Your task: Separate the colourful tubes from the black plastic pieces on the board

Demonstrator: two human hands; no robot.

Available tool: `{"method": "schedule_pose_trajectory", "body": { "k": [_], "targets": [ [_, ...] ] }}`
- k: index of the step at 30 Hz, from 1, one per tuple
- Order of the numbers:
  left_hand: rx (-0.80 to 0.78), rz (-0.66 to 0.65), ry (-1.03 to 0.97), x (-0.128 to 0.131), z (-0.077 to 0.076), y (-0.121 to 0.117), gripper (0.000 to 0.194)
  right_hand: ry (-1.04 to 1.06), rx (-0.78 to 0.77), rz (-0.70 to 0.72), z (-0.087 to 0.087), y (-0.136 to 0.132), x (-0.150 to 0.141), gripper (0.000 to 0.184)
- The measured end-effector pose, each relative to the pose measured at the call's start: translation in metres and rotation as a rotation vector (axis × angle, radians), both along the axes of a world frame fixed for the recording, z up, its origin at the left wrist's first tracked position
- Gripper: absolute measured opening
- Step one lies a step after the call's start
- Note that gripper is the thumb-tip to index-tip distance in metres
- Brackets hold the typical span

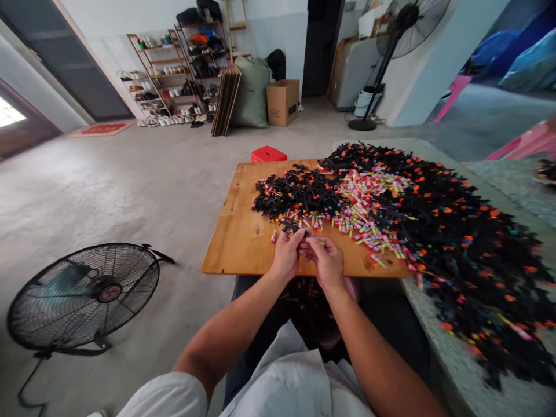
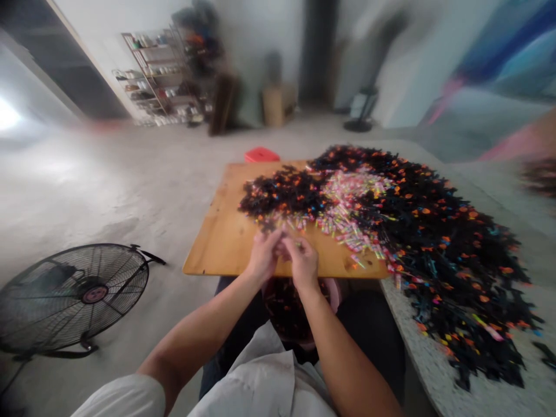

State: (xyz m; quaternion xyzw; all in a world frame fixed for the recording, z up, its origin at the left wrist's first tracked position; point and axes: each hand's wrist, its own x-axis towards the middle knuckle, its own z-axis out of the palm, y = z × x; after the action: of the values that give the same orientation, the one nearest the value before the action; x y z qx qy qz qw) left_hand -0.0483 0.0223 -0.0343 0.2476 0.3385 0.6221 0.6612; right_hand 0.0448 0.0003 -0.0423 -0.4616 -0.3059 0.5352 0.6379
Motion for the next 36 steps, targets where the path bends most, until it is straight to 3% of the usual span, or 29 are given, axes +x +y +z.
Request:
{"method": "schedule_pose_trajectory", "body": {
  "k": [4, 14, 18, 24, 30, 33, 36],
  "targets": [
    [-0.013, -0.091, -0.09, -0.003, 0.006, -0.003, 0.037, -0.099, 0.07, 0.02, -0.003, 0.0, 0.005, 0.035],
    [-0.017, -0.033, -0.147, 0.001, 0.017, -0.006, 0.035, -0.346, 0.174, 0.035, 0.0, 0.001, 0.015, 0.035],
    [-0.027, -0.032, -0.088, 0.002, 0.017, -0.009, 0.037, -0.257, 0.118, 0.026, 0.01, -0.003, 0.01, 0.035],
    [0.012, 0.131, 0.053, 0.007, 0.018, -0.008, 0.041, 0.068, -0.002, -0.038, 0.031, -0.007, -0.007, 0.038],
    [0.014, 0.155, 0.115, 0.012, 0.015, -0.006, 0.039, 0.165, -0.017, -0.098, 0.032, -0.002, -0.013, 0.035],
    [0.006, 0.111, 0.102, 0.011, 0.006, -0.016, 0.04, 0.168, -0.044, -0.087, 0.027, -0.003, -0.01, 0.034],
    [0.001, -0.039, 0.099, -0.006, -0.01, -0.025, 0.049, 0.069, -0.063, -0.015, 0.016, -0.011, 0.015, 0.032]
  ]
}}
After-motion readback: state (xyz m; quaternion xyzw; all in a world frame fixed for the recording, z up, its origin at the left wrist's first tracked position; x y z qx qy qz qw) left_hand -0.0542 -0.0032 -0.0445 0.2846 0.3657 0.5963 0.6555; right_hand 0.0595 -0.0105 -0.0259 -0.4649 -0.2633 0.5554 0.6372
